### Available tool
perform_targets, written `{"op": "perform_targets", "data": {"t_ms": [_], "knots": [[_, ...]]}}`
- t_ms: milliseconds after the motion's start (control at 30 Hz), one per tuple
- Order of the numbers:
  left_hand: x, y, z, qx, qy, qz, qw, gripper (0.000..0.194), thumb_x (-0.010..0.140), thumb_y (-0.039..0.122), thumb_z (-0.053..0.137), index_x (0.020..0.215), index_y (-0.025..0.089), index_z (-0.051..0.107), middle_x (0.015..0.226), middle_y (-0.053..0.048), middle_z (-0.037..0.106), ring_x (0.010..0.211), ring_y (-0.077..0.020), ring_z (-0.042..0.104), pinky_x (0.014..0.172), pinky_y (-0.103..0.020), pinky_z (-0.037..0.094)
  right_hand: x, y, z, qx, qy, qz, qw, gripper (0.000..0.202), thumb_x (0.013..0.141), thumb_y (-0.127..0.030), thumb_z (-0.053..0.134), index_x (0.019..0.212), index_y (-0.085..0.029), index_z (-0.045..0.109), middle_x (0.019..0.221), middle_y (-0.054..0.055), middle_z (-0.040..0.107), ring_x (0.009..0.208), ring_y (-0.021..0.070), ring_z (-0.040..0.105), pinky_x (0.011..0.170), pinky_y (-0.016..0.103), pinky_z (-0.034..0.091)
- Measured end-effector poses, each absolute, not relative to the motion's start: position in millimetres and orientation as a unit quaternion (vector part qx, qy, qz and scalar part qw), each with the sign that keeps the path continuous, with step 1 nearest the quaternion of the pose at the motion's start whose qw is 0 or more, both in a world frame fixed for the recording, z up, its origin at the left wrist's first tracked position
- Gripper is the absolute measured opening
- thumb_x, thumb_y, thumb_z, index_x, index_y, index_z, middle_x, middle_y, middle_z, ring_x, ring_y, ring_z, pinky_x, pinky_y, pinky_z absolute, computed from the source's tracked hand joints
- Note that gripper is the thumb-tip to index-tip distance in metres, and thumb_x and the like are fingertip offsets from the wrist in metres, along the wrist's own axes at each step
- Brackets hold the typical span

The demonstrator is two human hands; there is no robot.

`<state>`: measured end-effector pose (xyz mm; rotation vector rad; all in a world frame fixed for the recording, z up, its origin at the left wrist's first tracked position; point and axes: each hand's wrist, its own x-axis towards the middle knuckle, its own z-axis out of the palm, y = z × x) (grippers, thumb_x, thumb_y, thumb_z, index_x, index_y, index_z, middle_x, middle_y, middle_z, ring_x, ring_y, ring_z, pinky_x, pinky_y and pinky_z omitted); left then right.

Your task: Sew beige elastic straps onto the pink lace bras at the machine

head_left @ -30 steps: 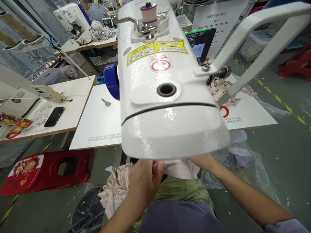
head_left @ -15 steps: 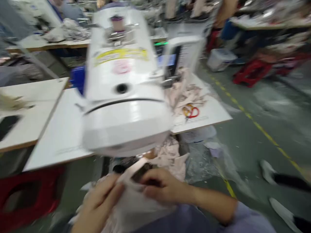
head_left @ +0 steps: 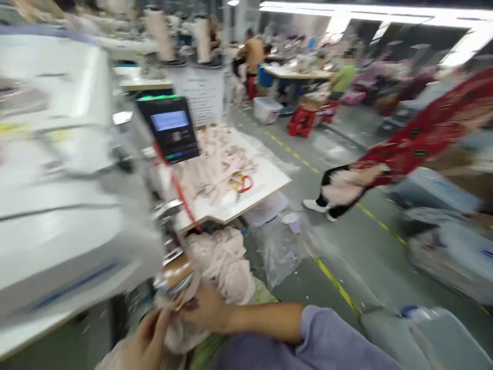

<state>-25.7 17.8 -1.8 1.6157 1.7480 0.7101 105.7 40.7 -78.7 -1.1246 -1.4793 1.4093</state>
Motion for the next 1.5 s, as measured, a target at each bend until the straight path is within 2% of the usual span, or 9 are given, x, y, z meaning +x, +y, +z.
{"op": "perform_targets", "data": {"t_ms": [67, 133, 267, 467, 600, 733, 967, 1167, 1500], "knots": [[-18, 15, -11, 0.542, 0.656, 0.335, 0.404, 0.06, 0.089, 0.068, 0.033, 0.074, 0.02, 0.065, 0.066, -0.005, 0.069, 0.067, -0.0227, 0.066, 0.061, -0.032, 0.055, 109, 38, -74, -0.431, -0.693, 0.46, 0.35, 0.007, 0.073, -0.024, 0.07, 0.08, -0.022, 0.07, 0.091, 0.003, 0.071, 0.094, 0.0213, 0.064, 0.093, 0.035, 0.05], [-18, 18, -20, 0.508, 0.69, 0.347, 0.381, 0.055, 0.086, 0.066, 0.039, 0.071, 0.019, 0.063, 0.067, -0.006, 0.069, 0.068, -0.0219, 0.066, 0.063, -0.03, 0.053, 114, 38, -71, -0.419, -0.728, 0.429, 0.331, 0.016, 0.075, -0.021, 0.068, 0.091, -0.021, 0.072, 0.103, 0.008, 0.072, 0.1, 0.0241, 0.064, 0.094, 0.038, 0.05], [-31, 16, -20, 0.494, 0.72, 0.344, 0.345, 0.038, 0.086, 0.05, 0.047, 0.072, 0.019, 0.063, 0.069, -0.004, 0.069, 0.066, -0.0182, 0.062, 0.063, -0.026, 0.048, 133, 37, -67, -0.382, -0.741, 0.459, 0.307, 0.02, 0.089, -0.034, 0.057, 0.089, -0.02, 0.073, 0.069, 0.004, 0.068, 0.06, 0.0169, 0.061, 0.058, 0.028, 0.05], [-32, 0, 4, 0.515, 0.662, 0.351, 0.416, 0.035, 0.091, 0.044, 0.045, 0.086, 0.018, 0.068, 0.07, -0.004, 0.066, 0.061, -0.0161, 0.058, 0.058, -0.024, 0.044, 136, 45, -37, -0.408, -0.799, 0.308, 0.316, 0.034, 0.094, -0.037, 0.051, 0.115, -0.02, 0.071, 0.086, 0.009, 0.072, 0.065, 0.0191, 0.065, 0.06, 0.031, 0.054], [-29, 1, 5, 0.492, 0.653, 0.368, 0.444, 0.036, 0.091, 0.044, 0.046, 0.083, 0.017, 0.068, 0.065, -0.002, 0.063, 0.059, -0.0157, 0.056, 0.056, -0.024, 0.043, 129, 53, -34, -0.405, -0.793, 0.294, 0.347, 0.029, 0.094, -0.032, 0.054, 0.113, -0.023, 0.073, 0.101, 0.011, 0.074, 0.083, 0.0215, 0.071, 0.073, 0.033, 0.059], [-21, 6, 1, 0.481, 0.666, 0.369, 0.434, 0.037, 0.088, 0.046, 0.045, 0.077, 0.017, 0.064, 0.065, -0.002, 0.063, 0.058, -0.0148, 0.054, 0.055, -0.024, 0.043, 126, 44, -43, -0.391, -0.779, 0.281, 0.401, 0.025, 0.094, -0.028, 0.052, 0.097, -0.022, 0.076, 0.092, 0.009, 0.075, 0.081, 0.0201, 0.072, 0.073, 0.031, 0.06], [-17, 19, -7, 0.553, 0.664, 0.328, 0.381, 0.042, 0.086, 0.053, 0.045, 0.059, 0.021, 0.05, 0.053, 0.002, 0.051, 0.053, -0.0145, 0.049, 0.053, -0.024, 0.039, 179, 86, -56, -0.441, -0.841, 0.204, 0.239, 0.027, 0.086, -0.018, 0.051, 0.091, -0.027, 0.076, 0.09, 0.001, 0.075, 0.093, 0.0172, 0.071, 0.077, 0.022, 0.057], [-25, 12, -20, 0.625, 0.635, 0.276, 0.36, 0.048, 0.093, 0.054, 0.039, 0.058, 0.022, 0.047, 0.051, 0.003, 0.05, 0.051, -0.0145, 0.05, 0.053, -0.023, 0.038, 303, 222, -15, -0.574, -0.791, 0.099, 0.188, 0.055, 0.072, 0.006, 0.036, 0.113, -0.009, 0.069, 0.125, 0.02, 0.066, 0.119, 0.0275, 0.06, 0.106, 0.047, 0.044], [-23, 8, -22, 0.531, 0.654, 0.32, 0.434, 0.045, 0.09, 0.058, 0.044, 0.069, 0.021, 0.058, 0.057, 0.002, 0.052, 0.052, -0.0154, 0.047, 0.053, -0.025, 0.036, 329, 224, 19, -0.51, -0.849, 0.125, 0.061, 0.024, 0.088, -0.014, 0.062, 0.11, -0.02, 0.068, 0.113, 0.008, 0.069, 0.102, 0.0203, 0.064, 0.094, 0.037, 0.051]]}}
